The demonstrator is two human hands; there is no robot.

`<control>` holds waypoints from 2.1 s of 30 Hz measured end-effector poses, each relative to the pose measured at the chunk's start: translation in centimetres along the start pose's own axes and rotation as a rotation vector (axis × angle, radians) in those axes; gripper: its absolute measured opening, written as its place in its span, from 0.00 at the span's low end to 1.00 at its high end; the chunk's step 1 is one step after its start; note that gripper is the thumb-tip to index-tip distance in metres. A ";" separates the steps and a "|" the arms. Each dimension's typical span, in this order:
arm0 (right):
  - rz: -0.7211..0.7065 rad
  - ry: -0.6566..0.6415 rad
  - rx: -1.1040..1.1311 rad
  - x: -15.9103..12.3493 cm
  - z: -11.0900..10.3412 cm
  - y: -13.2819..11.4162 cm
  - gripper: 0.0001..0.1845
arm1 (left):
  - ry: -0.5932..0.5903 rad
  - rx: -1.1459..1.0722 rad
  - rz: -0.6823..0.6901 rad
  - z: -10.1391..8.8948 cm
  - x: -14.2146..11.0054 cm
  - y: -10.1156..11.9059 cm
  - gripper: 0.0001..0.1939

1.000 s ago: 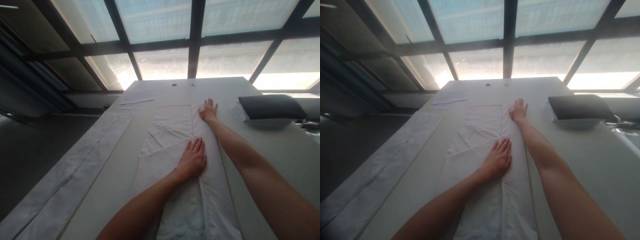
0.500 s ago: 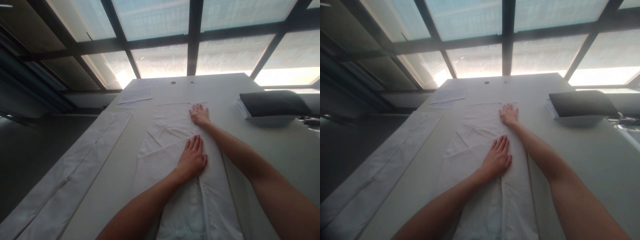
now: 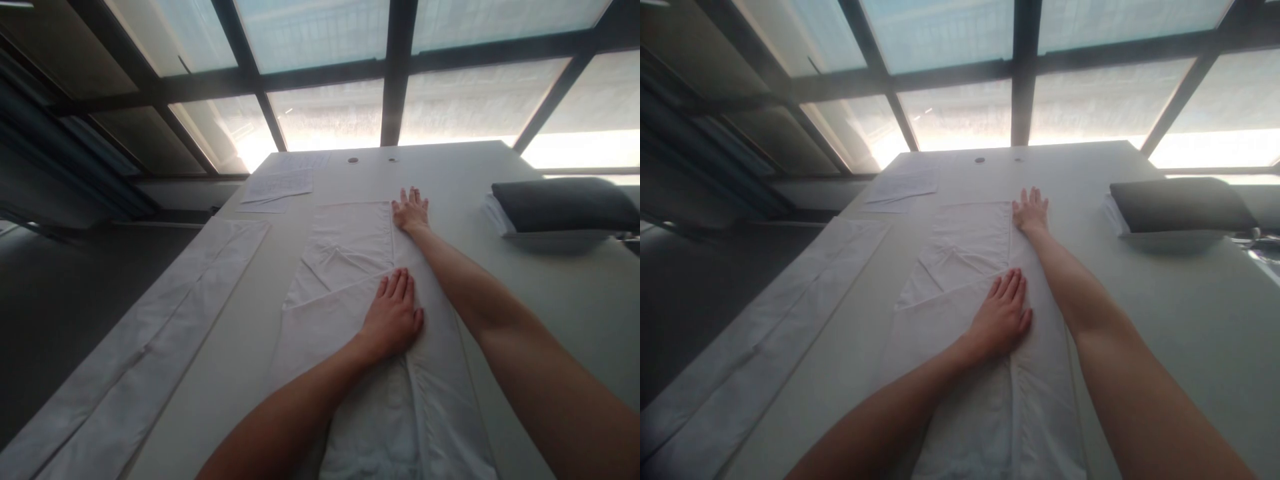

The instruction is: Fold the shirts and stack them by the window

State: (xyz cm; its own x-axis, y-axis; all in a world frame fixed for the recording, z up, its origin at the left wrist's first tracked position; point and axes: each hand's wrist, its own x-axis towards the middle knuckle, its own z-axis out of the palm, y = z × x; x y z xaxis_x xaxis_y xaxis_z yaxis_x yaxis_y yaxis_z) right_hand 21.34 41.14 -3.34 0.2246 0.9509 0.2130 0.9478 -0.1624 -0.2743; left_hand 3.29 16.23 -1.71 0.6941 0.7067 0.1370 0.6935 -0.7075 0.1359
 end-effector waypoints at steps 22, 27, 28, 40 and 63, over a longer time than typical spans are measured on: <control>-0.396 -0.212 -0.119 -17.7 -5.8 3.2 0.33 | -0.020 -0.035 0.030 1.0 1.2 -1.5 0.34; -0.453 -0.237 -0.050 -25.7 -7.7 3.2 0.34 | -0.034 -0.057 0.024 1.0 1.4 -1.8 0.33; -0.483 -0.248 -0.030 -27.4 -8.2 3.2 0.35 | -0.034 -0.057 0.029 1.0 1.5 -1.9 0.33; -0.698 -0.490 0.233 -44.1 -14.8 3.5 0.39 | -0.050 -0.045 0.023 0.8 1.7 -1.8 0.33; -0.367 -0.315 0.172 -39.4 -10.2 -3.2 0.41 | -0.019 -0.116 0.029 0.0 1.5 -2.8 0.29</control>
State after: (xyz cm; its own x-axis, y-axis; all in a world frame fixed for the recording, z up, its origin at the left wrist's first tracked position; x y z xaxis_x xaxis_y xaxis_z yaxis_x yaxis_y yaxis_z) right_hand 11.80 1.47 -1.30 -0.2200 0.9747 0.0388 0.8945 0.2174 -0.3907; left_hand 2.34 19.29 -1.91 0.7179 0.6850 0.1240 0.6468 -0.7222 0.2450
